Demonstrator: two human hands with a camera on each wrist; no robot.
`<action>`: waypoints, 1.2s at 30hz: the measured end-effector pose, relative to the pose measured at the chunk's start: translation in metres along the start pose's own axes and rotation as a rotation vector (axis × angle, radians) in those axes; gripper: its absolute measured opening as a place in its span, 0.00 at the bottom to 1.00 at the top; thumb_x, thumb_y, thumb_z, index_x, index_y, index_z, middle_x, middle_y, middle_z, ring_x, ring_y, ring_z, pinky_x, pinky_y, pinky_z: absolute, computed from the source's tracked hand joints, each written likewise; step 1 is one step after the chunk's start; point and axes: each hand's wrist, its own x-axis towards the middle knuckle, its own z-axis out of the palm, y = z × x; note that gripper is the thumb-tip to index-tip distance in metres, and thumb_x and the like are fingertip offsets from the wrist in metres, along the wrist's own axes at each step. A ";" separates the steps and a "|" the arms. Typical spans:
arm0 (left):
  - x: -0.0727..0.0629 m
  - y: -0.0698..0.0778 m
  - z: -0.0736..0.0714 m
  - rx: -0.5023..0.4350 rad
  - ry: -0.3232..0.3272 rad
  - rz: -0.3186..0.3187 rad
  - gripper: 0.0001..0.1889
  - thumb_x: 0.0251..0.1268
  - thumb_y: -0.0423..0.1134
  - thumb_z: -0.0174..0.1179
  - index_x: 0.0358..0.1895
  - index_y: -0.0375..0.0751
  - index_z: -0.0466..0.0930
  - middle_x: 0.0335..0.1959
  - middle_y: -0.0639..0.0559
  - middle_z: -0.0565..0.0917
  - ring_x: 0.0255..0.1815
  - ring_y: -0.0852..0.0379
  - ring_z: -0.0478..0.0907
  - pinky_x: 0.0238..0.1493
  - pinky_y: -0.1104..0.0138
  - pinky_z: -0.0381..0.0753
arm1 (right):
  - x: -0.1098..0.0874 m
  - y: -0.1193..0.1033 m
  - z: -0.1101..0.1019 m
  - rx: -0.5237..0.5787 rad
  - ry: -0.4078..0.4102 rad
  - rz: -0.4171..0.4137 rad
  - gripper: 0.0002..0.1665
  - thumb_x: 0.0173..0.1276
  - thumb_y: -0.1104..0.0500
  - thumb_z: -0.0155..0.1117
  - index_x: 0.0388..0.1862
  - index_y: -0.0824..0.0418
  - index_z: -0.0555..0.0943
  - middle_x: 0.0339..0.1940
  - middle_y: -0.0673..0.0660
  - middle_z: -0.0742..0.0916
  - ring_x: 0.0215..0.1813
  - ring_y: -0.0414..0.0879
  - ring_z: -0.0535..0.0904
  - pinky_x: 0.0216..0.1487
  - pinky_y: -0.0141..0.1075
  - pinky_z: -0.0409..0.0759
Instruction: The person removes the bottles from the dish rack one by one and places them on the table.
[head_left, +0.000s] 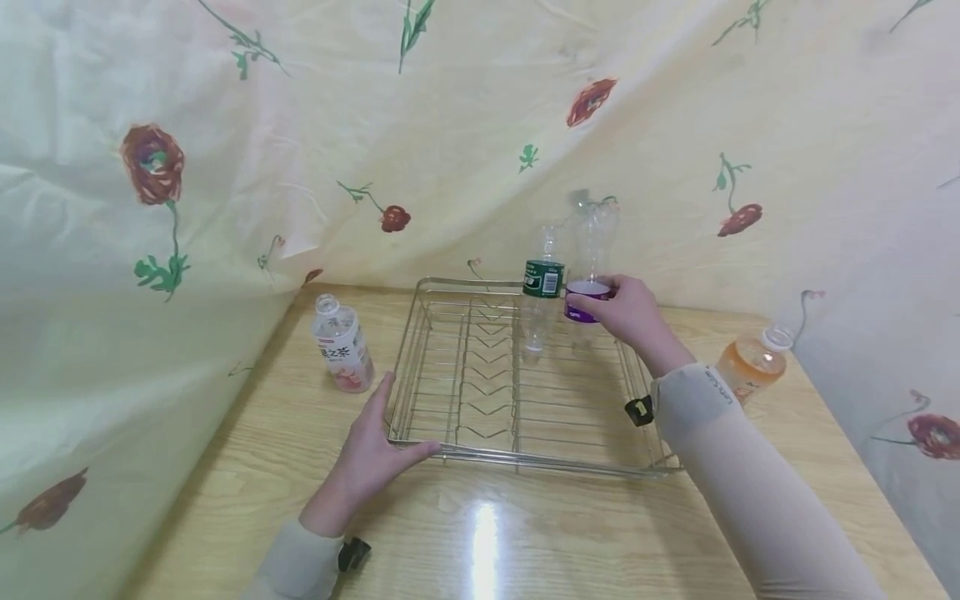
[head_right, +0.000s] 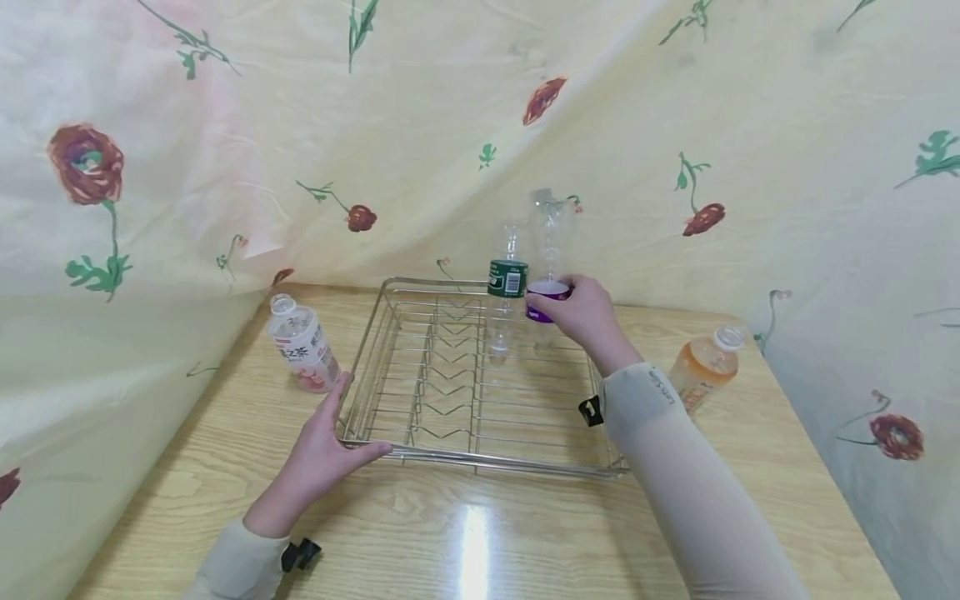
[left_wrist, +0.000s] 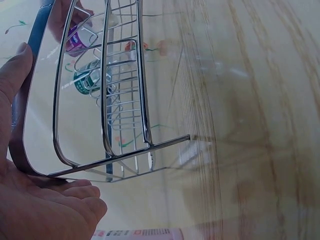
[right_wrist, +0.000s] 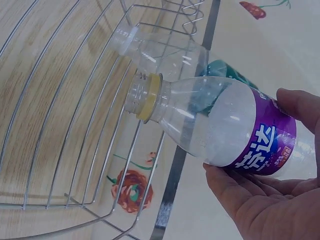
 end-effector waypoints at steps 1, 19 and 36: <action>0.000 0.000 0.000 0.002 0.001 -0.001 0.71 0.40 0.71 0.76 0.84 0.48 0.42 0.81 0.41 0.50 0.78 0.37 0.50 0.73 0.41 0.55 | -0.001 -0.001 0.000 -0.004 0.004 -0.007 0.48 0.66 0.38 0.72 0.70 0.71 0.70 0.60 0.68 0.80 0.58 0.60 0.79 0.57 0.51 0.81; 0.000 -0.001 -0.001 -0.005 0.004 0.011 0.71 0.40 0.70 0.76 0.84 0.46 0.42 0.81 0.41 0.50 0.79 0.38 0.49 0.73 0.42 0.55 | -0.025 -0.015 -0.003 -0.035 0.021 -0.063 0.50 0.65 0.39 0.73 0.72 0.70 0.68 0.60 0.69 0.79 0.57 0.60 0.78 0.54 0.50 0.83; -0.001 0.002 -0.002 0.003 0.000 -0.009 0.71 0.39 0.70 0.76 0.84 0.48 0.42 0.81 0.41 0.50 0.79 0.37 0.49 0.73 0.41 0.55 | -0.044 -0.016 -0.005 -0.066 0.041 -0.133 0.48 0.65 0.39 0.73 0.73 0.66 0.69 0.59 0.66 0.81 0.54 0.59 0.80 0.49 0.49 0.84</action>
